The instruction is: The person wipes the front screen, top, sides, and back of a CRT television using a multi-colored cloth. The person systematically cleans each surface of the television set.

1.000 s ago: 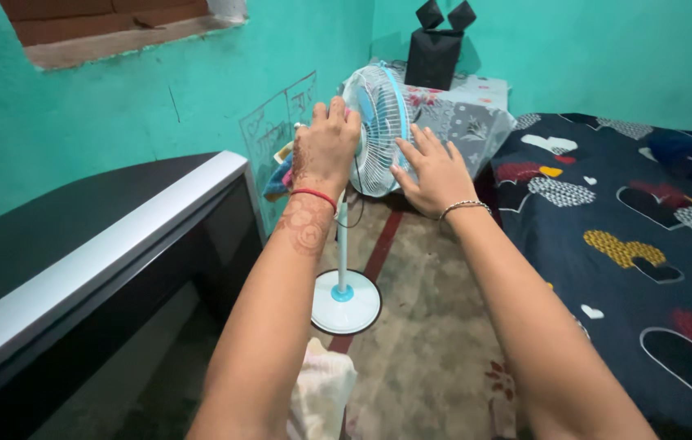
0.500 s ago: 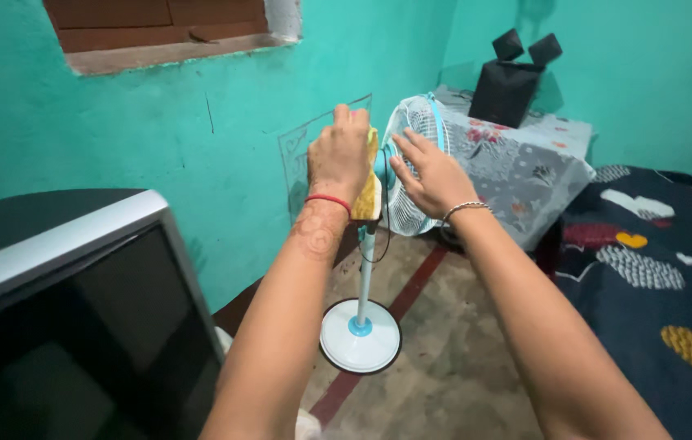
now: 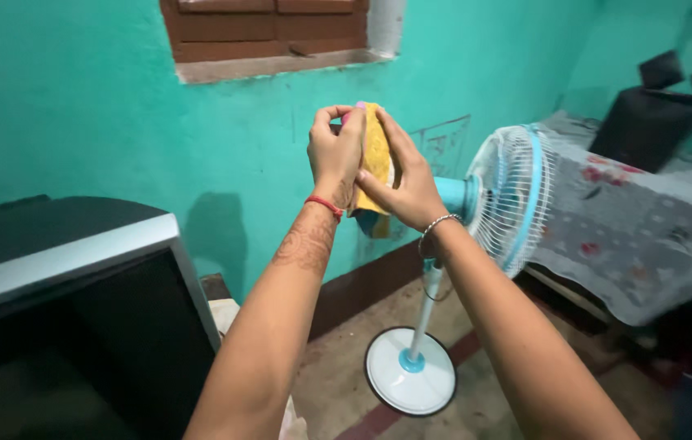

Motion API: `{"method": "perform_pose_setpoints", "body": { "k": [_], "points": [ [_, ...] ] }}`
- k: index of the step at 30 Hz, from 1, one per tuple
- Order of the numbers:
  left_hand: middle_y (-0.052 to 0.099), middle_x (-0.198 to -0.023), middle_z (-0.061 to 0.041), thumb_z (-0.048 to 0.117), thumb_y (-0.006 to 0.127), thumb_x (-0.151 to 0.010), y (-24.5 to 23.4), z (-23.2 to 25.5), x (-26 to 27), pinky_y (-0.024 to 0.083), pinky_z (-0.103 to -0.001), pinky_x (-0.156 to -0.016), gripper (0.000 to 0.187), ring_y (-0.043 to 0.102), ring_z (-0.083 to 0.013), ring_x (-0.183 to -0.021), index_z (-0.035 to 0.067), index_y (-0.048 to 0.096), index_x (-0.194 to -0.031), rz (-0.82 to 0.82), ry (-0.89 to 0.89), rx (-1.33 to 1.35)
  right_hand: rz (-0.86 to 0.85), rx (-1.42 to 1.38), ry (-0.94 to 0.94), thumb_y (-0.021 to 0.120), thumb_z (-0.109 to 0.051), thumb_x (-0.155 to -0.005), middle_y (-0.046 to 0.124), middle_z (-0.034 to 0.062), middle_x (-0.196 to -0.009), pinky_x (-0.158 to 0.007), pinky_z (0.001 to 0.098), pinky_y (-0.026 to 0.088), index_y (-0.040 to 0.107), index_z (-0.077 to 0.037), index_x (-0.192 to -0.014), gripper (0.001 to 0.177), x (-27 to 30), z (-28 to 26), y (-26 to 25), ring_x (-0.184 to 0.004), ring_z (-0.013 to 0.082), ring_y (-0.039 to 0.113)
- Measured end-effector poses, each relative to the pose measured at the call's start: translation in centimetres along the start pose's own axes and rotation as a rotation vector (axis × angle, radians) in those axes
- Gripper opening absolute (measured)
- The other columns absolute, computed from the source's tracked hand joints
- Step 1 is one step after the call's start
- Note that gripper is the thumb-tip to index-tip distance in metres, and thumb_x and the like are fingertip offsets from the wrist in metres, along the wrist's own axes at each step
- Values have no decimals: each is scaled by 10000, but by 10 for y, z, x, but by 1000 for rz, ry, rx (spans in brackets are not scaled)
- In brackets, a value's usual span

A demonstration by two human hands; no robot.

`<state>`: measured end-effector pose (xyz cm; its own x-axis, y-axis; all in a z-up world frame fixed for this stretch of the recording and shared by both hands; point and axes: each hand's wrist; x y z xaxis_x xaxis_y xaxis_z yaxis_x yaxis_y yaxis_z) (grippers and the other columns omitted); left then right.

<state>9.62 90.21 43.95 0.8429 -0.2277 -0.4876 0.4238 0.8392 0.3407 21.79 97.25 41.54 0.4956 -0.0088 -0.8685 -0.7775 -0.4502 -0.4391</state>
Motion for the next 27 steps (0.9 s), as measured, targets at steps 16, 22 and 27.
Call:
{"method": "perform_pose_setpoints", "body": {
  "k": [16,22,27],
  "points": [
    [773,-1001,-90,516,496,-948,-66,-30,-93,551,-447,-839,451,721,-309,-945,147,724,-1072,386,98,-467,43,-90,-159,718,-95,-761,543,218,-1527,-1218,421,405,422,-47,-1565,859,-62,64,97,-1427,372,533],
    [754,-1058,-98,446,476,-964,-91,-7,-100,518,-496,-873,406,664,-362,-1035,143,743,-1010,550,224,-785,10,-231,-166,690,-89,-766,551,219,-1515,-1207,420,420,440,-52,-1556,830,-75,100,118,-1413,371,549],
    [719,-1098,-132,400,470,-1043,-119,5,-97,464,-500,-963,416,605,-372,-1120,91,744,-992,660,504,-1076,-77,-351,-119,680,-105,-760,547,206,-1508,-1185,413,426,433,-65,-1563,841,-79,136,132,-1400,360,545]
  ]
}}
Point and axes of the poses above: each hand's wrist, its own x-axis away from the middle knuckle, its own y-axis out of the palm, z = x × y
